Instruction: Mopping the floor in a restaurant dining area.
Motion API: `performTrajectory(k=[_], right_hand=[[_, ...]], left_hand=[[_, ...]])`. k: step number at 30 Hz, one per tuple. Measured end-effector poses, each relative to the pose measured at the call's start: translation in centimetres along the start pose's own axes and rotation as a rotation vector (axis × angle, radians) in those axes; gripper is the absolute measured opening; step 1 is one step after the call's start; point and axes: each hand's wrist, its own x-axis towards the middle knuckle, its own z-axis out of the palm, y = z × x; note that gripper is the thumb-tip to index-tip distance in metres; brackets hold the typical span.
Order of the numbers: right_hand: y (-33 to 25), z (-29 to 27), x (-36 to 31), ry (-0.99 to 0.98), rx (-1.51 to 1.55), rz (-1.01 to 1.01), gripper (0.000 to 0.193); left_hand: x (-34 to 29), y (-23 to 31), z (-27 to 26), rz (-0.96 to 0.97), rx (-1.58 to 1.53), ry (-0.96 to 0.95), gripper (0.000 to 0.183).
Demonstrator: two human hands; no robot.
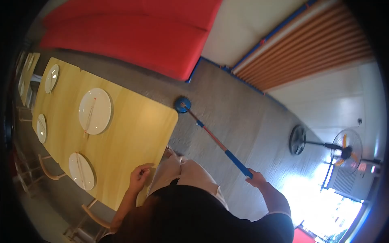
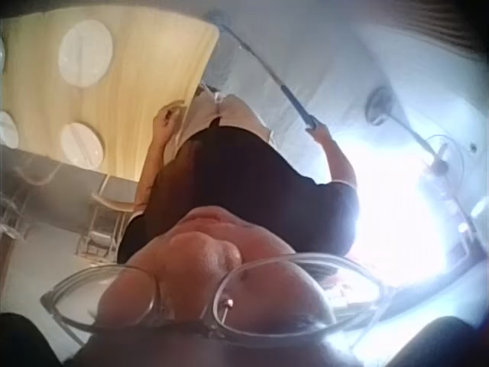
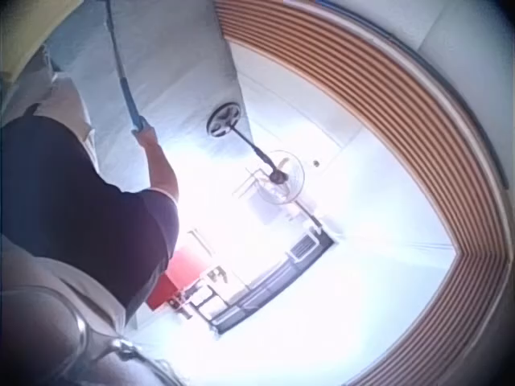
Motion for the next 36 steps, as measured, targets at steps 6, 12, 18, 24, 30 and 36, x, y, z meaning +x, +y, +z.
performTrajectory(k=[6,12,18,24,30,36], right_hand=[[-13.7,-6.9,13.4,0.072,-0.238,-0.210,0.057],[-30.4,-8.0,28.2,0.059,-0.326,-0.400,0.064],[-53.6,-7.4,41.4,0.093,-0.374,-0.752,0.064],[-74.4,-2.2,45.7,-0.129,-0.174,-0.697,0.064],[-65.9,-1.5,46.0,-0.080,-0.090,-0.823,0.064],[-40.5,-15.1,38.2,-0.136,-0.482,-0.609,0.064]], left_hand=[[4.2,0.7,-1.9,0.136,0.324,0.262,0.017],[4.9,0.1,-0.7,0.219,0.538,0.383,0.017],[5.7,0.0,0.0,0.098,0.720,0.587,0.024],[5.5,-1.1,0.0,0.040,0.874,0.508,0.028],[5.5,-1.1,-0.2,0.052,0.876,0.488,0.034],[5.4,-0.8,-0.7,0.039,0.859,0.469,0.035]])
